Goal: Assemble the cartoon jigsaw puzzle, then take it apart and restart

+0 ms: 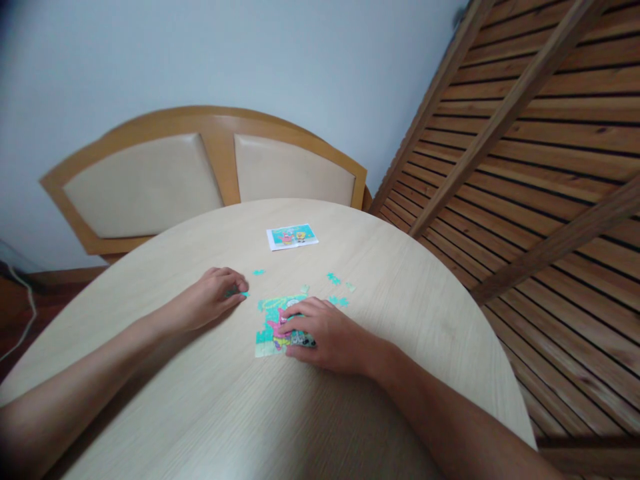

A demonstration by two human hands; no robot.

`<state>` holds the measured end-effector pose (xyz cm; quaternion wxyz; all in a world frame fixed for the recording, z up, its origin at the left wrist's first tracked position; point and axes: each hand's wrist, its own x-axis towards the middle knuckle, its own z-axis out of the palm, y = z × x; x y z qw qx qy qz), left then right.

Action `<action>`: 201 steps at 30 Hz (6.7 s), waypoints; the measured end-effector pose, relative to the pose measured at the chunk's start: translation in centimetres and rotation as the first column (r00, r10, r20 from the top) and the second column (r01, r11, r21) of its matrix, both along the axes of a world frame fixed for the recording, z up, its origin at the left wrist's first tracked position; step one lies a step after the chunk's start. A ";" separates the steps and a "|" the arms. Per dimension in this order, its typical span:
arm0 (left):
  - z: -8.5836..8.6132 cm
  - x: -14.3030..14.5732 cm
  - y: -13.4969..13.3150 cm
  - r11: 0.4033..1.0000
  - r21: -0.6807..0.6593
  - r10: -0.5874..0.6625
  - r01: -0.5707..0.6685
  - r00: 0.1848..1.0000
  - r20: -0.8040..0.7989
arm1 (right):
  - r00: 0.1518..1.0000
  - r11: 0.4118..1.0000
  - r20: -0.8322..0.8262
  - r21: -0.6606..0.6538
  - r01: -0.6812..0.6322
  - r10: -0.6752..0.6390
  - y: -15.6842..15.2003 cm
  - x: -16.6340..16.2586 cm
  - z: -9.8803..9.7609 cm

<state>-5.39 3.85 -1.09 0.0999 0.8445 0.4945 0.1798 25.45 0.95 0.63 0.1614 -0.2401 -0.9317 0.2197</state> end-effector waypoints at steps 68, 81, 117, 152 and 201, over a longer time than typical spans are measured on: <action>2.7 5.1 -4.6 0.953 -0.299 0.056 -0.042 0.998 0.040 | 1.000 1.000 0.006 0.011 0.009 -0.009 0.0 0.0 -0.1; 2.5 5.2 -4.6 0.967 -0.247 0.056 -0.060 0.998 -0.026 | 1.000 1.000 0.007 0.005 0.009 -0.009 0.0 0.0 0.1; 2.7 -1.2 -1.6 0.945 -0.176 0.239 -0.274 0.951 -0.197 | 1.000 1.000 0.013 -0.026 0.003 -0.003 0.0 0.0 0.3; 2.5 2.6 -2.8 0.944 -0.328 0.068 0.040 0.949 0.309 | 1.000 1.000 0.012 0.001 -0.003 0.003 0.0 0.1 0.0; 0.5 4.0 -2.9 0.998 0.002 0.064 -0.065 0.988 0.141 | 1.000 1.000 0.007 -0.008 0.002 -0.002 0.0 0.1 0.2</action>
